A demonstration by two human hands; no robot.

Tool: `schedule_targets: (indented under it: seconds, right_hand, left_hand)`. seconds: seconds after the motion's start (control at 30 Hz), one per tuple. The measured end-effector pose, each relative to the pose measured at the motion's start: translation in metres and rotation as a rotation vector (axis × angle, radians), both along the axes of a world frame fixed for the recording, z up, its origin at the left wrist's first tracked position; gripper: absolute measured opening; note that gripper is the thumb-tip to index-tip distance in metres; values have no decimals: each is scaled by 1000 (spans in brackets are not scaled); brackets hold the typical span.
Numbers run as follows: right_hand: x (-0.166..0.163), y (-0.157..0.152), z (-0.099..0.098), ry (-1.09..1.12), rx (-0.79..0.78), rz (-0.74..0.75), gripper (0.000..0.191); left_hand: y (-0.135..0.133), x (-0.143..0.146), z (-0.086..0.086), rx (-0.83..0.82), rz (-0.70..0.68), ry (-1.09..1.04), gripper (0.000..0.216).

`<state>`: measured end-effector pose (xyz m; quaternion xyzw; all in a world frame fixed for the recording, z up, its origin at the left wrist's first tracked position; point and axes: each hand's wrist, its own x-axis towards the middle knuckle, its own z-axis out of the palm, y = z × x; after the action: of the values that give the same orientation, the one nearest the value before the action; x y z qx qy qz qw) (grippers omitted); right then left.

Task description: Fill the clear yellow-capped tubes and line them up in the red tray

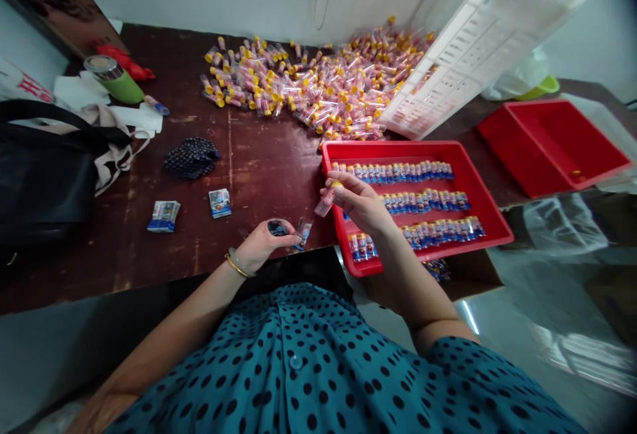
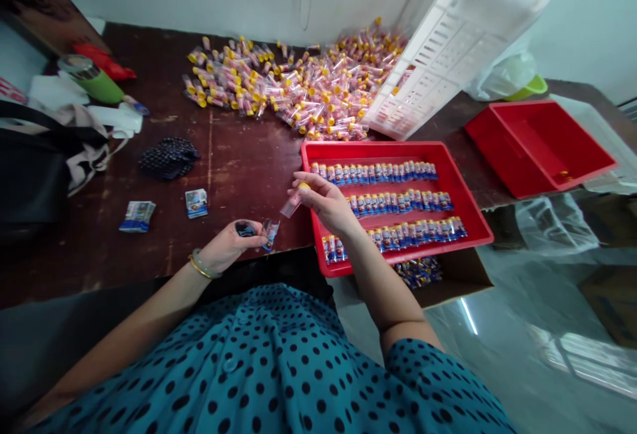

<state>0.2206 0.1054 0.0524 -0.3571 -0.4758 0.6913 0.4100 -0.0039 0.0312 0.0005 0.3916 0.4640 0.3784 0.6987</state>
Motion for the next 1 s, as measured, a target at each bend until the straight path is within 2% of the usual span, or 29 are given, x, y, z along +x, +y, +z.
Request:
schedule_targets:
  seconds: [0.13, 0.3, 0.4, 0.57, 0.67, 0.77, 1.0]
  right_hand:
    - [-17, -8, 6, 84, -23, -14, 34]
    - [-23, -11, 2, -28, 77, 8, 34]
    - [-24, -17, -8, -47, 89, -35, 32]
    - [-26, -42, -33, -164, 133, -133, 29]
    - [-25, -61, -41, -247, 169, -135, 29]
    - [-22, -71, -40, -277, 207, -162, 27]
    - [-14, -67, -36, -279, 244, -180, 19]
  left_hand:
    - [0, 2, 2, -10, -8, 3, 23]
    - [-1, 5, 4, -43, 18, -38, 26]
    - [-2, 11, 5, -79, 72, -77, 28]
    - [-8, 23, 11, -249, 123, -200, 37]
    - [-10, 28, 15, -229, 126, -238, 34]
    - [-11, 32, 17, -190, 134, -224, 32]
    - [-12, 37, 17, -166, 140, -147, 30]
